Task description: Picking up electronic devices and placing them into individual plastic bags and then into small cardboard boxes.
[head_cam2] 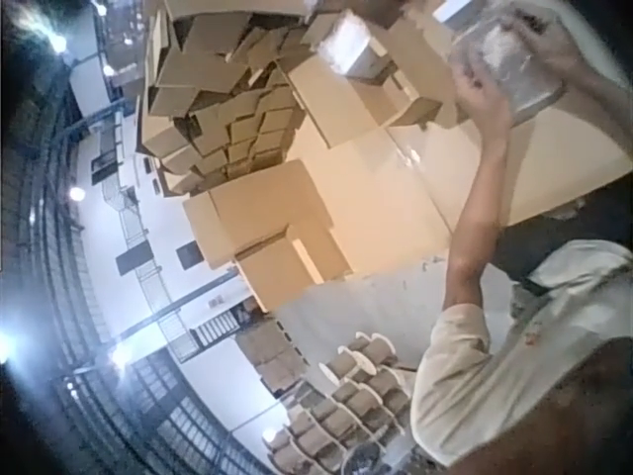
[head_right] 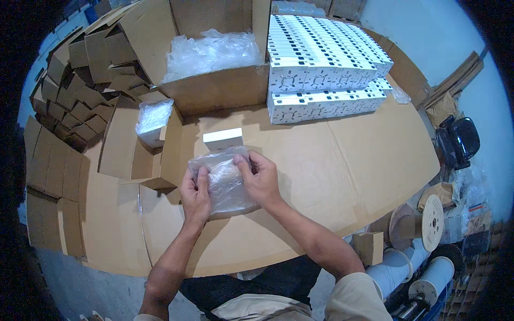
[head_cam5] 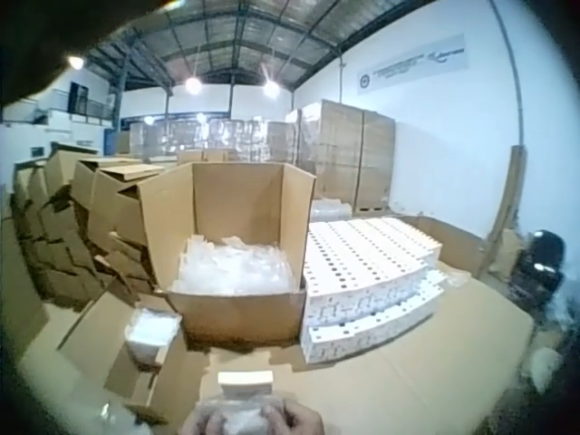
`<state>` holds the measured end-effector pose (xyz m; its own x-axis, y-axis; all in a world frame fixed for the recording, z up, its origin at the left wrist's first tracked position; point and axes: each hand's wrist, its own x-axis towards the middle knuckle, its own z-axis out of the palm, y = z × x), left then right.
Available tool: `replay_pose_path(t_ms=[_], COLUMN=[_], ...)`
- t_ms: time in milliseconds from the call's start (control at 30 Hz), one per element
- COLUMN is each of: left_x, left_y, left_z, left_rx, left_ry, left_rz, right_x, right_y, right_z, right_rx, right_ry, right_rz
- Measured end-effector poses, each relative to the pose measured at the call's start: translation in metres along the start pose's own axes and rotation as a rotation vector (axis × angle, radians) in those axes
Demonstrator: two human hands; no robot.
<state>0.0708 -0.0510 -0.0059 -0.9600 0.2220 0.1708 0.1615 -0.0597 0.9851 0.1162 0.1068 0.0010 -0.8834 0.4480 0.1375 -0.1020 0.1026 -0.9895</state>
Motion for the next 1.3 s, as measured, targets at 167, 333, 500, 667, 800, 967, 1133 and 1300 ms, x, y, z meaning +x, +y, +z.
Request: replay_pose_path(t_ms=[167,333,500,667,800,967,1133,1300], left_x=[0.001,0.002,0.0,0.001,0.002,0.002,0.001,0.002], left_y=[0.001,0.005,0.006,0.004,0.003,0.005,0.004,0.001], left_z=[-0.001,-0.001,-0.004,-0.005,-0.007,-0.005,-0.007,-0.008], left_rx=[0.033,0.054,0.069,0.026,0.059,0.038,0.065,0.092], left_ry=[-0.031,-0.062,-0.139,-0.174,-0.188,-0.167,-0.197,-0.208], left_rz=[0.011,0.042,0.017,0.009,0.009,-0.021,-0.011,0.009], right_x=[0.009,0.015,0.011,0.012,0.011,0.009,0.009,0.009], right_y=[-0.004,-0.012,-0.02,-0.02,-0.022,-0.02,-0.02,-0.023], right_z=[-0.011,-0.029,-0.026,-0.026,-0.024,-0.028,-0.024,-0.025], right_rx=[0.182,-0.388,-0.463,-0.494,-0.467,-0.43,-0.459,-0.489], right_ry=[0.104,0.095,-0.027,-0.051,-0.063,-0.084,-0.113,-0.157], right_rz=[-0.106,-0.652,-0.632,-0.611,-0.612,-0.58,-0.609,-0.571])
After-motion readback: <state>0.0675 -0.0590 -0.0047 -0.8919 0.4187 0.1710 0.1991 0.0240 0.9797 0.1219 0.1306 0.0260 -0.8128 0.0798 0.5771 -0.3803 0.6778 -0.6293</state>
